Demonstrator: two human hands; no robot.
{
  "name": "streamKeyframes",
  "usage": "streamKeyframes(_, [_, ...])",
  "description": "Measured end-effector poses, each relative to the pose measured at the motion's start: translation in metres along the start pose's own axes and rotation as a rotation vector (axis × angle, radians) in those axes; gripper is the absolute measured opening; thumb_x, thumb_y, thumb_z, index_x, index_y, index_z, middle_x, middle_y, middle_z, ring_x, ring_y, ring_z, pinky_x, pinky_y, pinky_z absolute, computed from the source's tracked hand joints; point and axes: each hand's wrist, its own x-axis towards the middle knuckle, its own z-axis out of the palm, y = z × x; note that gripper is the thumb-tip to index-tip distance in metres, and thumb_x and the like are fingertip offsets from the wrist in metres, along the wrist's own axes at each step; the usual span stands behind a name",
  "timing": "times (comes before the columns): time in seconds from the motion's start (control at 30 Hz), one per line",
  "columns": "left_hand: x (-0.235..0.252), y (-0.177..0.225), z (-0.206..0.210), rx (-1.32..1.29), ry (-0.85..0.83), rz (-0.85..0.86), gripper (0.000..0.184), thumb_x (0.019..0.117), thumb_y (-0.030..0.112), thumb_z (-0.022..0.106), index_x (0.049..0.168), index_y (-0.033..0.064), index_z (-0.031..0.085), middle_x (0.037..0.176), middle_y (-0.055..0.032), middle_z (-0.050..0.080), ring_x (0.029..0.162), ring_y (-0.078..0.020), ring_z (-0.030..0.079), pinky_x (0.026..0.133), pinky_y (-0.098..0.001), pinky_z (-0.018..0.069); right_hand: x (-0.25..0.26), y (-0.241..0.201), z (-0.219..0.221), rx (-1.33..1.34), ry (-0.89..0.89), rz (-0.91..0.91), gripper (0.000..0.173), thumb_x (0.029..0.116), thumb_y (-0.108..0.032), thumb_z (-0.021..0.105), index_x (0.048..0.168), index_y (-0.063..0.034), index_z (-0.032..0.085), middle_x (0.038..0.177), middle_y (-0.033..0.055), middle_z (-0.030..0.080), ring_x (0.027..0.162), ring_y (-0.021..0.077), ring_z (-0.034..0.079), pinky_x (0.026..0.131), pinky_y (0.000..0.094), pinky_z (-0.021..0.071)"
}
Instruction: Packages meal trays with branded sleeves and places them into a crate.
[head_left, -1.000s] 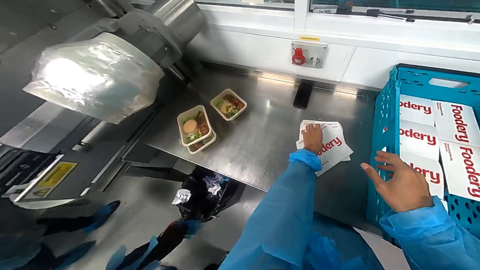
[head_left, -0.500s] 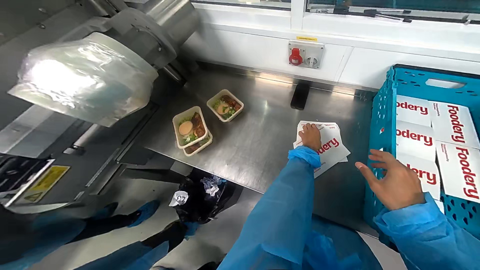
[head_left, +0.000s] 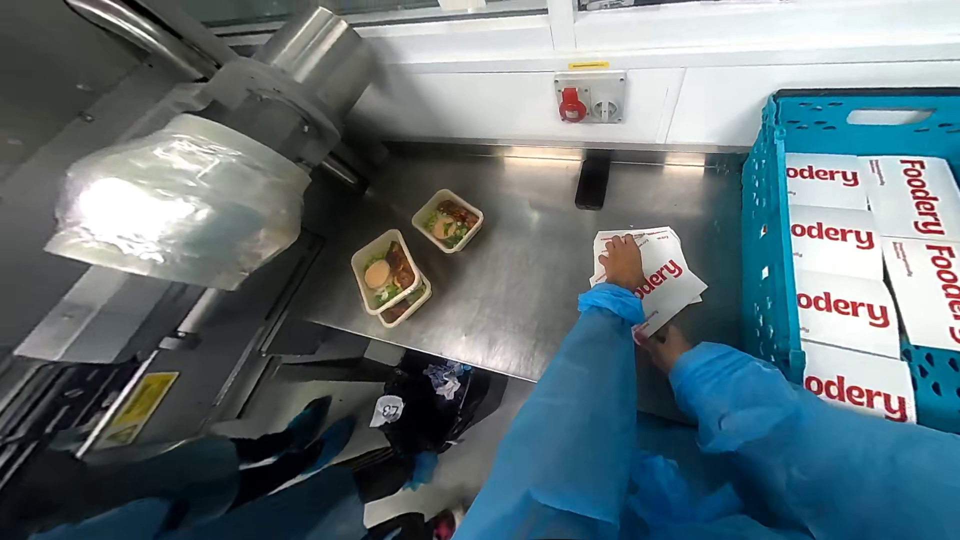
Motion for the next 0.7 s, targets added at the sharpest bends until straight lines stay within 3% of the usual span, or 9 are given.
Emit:
streamKeyframes(0.03, [-0.007, 0.003, -0.006, 0.014, -0.059, -0.021, 0.088, 0.0865, 0.011, 0.081, 0.157, -0.0010, 0.029, 0.162, -0.0266, 0.028, 0.150, -0.0441, 0.030, 0.114, -0.0625, 0.0364, 0.006, 0.001, 0.001, 0.159, 0.062, 0.021, 0.061, 0.0983, -0.025, 0.071, 0.142, 0.0092, 0.045, 0.131, 0.0297, 0.060, 0.117, 0.0395, 0.062, 0.100, 0.0526, 0.0500])
streamKeyframes(0.1, [0.008, -0.014, 0.019, -0.085, 0.088, 0.072, 0.087, 0.0778, 0.015, 0.088, 0.148, -0.0052, 0.041, 0.154, -0.0302, 0.037, 0.143, -0.0476, 0.038, 0.106, -0.0666, 0.0419, 0.012, -0.001, -0.002, 0.359, 0.139, 0.104, 0.054, 0.0989, -0.024, 0.070, 0.138, 0.0077, 0.050, 0.131, 0.0281, 0.060, 0.119, 0.0378, 0.062, 0.100, 0.0521, 0.0518])
streamKeyframes(0.2, [0.015, -0.036, 0.037, -0.295, 0.194, 0.177, 0.075, 0.0794, 0.026, 0.088, 0.138, -0.0052, 0.053, 0.144, -0.0309, 0.048, 0.138, -0.0489, 0.043, 0.103, -0.0692, 0.0433, 0.004, -0.005, -0.004, 0.511, 0.212, 0.194, 0.069, 0.0963, -0.023, 0.074, 0.146, 0.0093, 0.038, 0.142, 0.0315, 0.049, 0.128, 0.0399, 0.055, 0.103, 0.0523, 0.0496])
streamKeyframes(0.27, [-0.001, -0.043, 0.036, -0.419, 0.248, 0.205, 0.068, 0.0839, 0.029, 0.085, 0.135, -0.0048, 0.056, 0.138, -0.0305, 0.052, 0.133, -0.0482, 0.048, 0.101, -0.0668, 0.0449, 0.003, 0.002, -0.005, 0.508, 0.256, 0.188, 0.077, 0.0946, -0.025, 0.076, 0.150, 0.0075, 0.033, 0.146, 0.0319, 0.046, 0.131, 0.0411, 0.052, 0.104, 0.0533, 0.0487])
streamKeyframes(0.4, [-0.026, -0.058, 0.032, -0.591, 0.413, 0.287, 0.062, 0.0874, 0.027, 0.082, 0.132, -0.0073, 0.056, 0.130, -0.0312, 0.057, 0.123, -0.0476, 0.055, 0.101, -0.0619, 0.0469, -0.007, -0.007, -0.004, 0.464, 0.311, 0.079, 0.072, 0.0946, -0.022, 0.076, 0.150, 0.0034, 0.037, 0.144, 0.0313, 0.049, 0.127, 0.0421, 0.055, 0.101, 0.0559, 0.0486])
streamKeyframes(0.53, [-0.027, -0.067, 0.026, -0.698, 0.411, 0.316, 0.056, 0.0909, 0.026, 0.079, 0.129, -0.0080, 0.056, 0.129, -0.0304, 0.059, 0.124, -0.0457, 0.056, 0.103, -0.0612, 0.0467, 0.001, -0.019, -0.007, 0.443, 0.314, 0.063, 0.076, 0.0961, -0.030, 0.074, 0.152, 0.0029, 0.034, 0.146, 0.0316, 0.046, 0.132, 0.0447, 0.050, 0.106, 0.0610, 0.0441])
streamKeyframes(0.63, [-0.045, -0.081, 0.014, -0.762, 0.363, 0.466, 0.047, 0.1009, 0.020, 0.067, 0.138, -0.0069, 0.053, 0.123, -0.0296, 0.066, 0.116, -0.0406, 0.066, 0.103, -0.0570, 0.0506, -0.022, -0.031, -0.015, 0.246, 0.440, -0.150, 0.078, 0.0932, -0.027, 0.077, 0.151, 0.0068, 0.037, 0.146, 0.0327, 0.047, 0.135, 0.0432, 0.048, 0.110, 0.0565, 0.0396])
streamKeyframes(0.67, [-0.062, -0.090, 0.008, -0.747, 0.364, 0.532, 0.045, 0.1029, 0.018, 0.063, 0.139, -0.0070, 0.053, 0.120, -0.0288, 0.067, 0.112, -0.0392, 0.068, 0.101, -0.0557, 0.0526, -0.036, -0.034, -0.017, 0.108, 0.553, -0.287, 0.081, 0.0900, -0.027, 0.080, 0.150, 0.0068, 0.038, 0.150, 0.0324, 0.043, 0.140, 0.0435, 0.043, 0.115, 0.0559, 0.0373])
streamKeyframes(0.7, [-0.086, -0.102, 0.001, -0.697, 0.373, 0.574, 0.043, 0.1043, 0.017, 0.060, 0.139, -0.0062, 0.053, 0.116, -0.0276, 0.069, 0.108, -0.0381, 0.070, 0.098, -0.0553, 0.0547, -0.053, -0.039, -0.024, -0.067, 0.654, -0.446, 0.092, 0.0879, -0.031, 0.081, 0.155, 0.0076, 0.030, 0.158, 0.0351, 0.030, 0.147, 0.0489, 0.032, 0.119, 0.0601, 0.0300])
